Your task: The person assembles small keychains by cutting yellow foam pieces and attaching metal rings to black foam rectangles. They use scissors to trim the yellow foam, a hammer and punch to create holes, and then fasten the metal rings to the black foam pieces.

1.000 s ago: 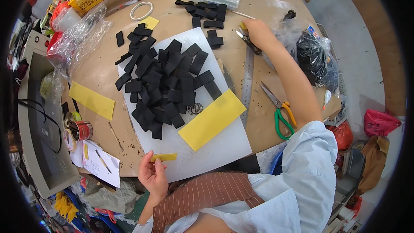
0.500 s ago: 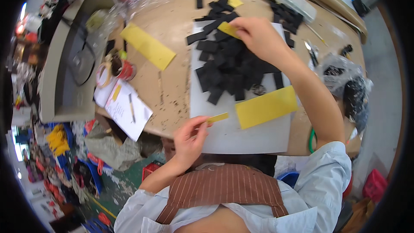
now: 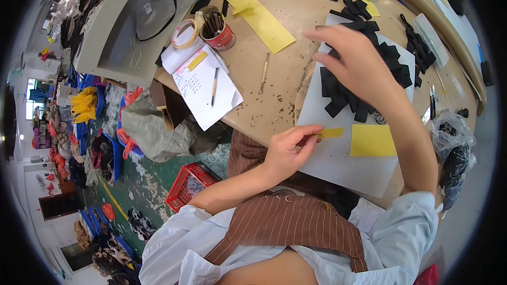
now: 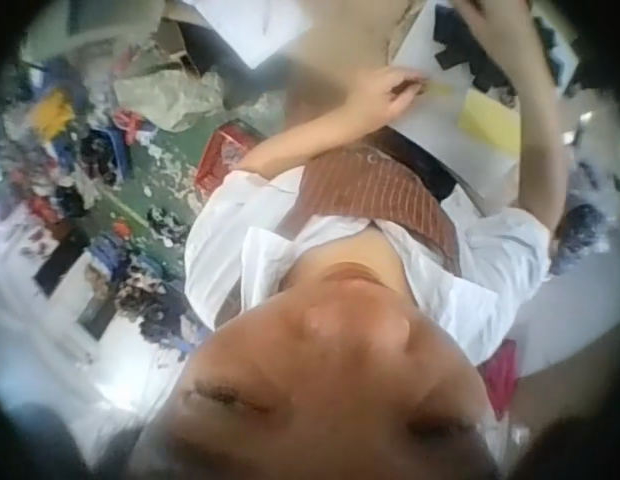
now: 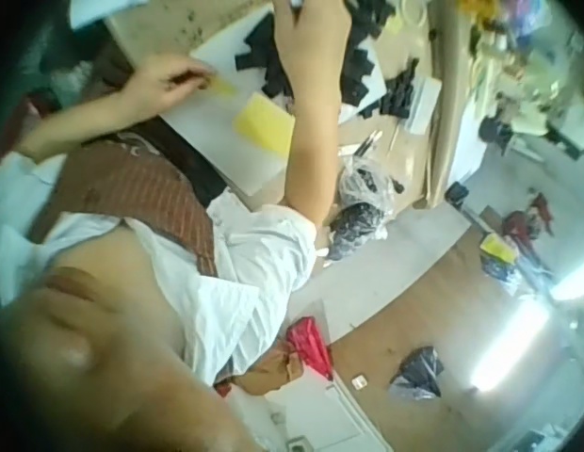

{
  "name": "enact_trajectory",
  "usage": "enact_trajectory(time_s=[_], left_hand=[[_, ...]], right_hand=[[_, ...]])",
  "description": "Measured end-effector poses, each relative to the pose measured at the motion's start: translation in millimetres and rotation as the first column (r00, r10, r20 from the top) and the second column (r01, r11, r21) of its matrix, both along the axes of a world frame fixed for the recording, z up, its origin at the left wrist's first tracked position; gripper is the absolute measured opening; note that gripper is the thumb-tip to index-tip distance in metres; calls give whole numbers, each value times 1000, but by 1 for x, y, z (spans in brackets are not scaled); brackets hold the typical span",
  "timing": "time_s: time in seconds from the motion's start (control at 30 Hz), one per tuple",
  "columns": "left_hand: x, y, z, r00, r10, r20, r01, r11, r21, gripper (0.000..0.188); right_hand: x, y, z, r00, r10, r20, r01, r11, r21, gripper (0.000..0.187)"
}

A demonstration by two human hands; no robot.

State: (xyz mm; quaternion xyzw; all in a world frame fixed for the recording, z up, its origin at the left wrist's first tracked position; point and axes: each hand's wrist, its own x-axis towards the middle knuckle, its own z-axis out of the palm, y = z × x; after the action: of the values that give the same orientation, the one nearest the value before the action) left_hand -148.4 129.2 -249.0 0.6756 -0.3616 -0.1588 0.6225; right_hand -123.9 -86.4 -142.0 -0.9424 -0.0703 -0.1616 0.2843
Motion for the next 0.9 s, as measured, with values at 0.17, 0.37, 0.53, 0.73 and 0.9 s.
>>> enact_trajectory(time_s=[0.17, 0.37, 0.53, 0.73, 0.9], left_hand=[[2, -5, 8, 994, -85, -63, 85, 996, -6, 23], [4, -5, 9, 994, -103, -36, 105, 992, 64, 25], [5, -5, 21, 973, -115, 201, 84, 985, 154, 29], [103, 42, 30, 758, 330, 562, -462, 880, 107, 32], [208, 109, 3, 570, 402, 717, -716, 671, 193, 30]], right_hand=[[-151, -24, -14, 903, -396, -167, 383, 918, -106, 39], [-228, 2, -57, 830, -532, -169, 512, 846, -147, 47], [-250, -10, -70, 812, -562, -159, 567, 824, -15, 46], [-314, -38, -105, 757, -605, -248, 602, 496, 626, 29], [-327, -62, -109, 663, -721, -199, 530, 265, 805, 26]])
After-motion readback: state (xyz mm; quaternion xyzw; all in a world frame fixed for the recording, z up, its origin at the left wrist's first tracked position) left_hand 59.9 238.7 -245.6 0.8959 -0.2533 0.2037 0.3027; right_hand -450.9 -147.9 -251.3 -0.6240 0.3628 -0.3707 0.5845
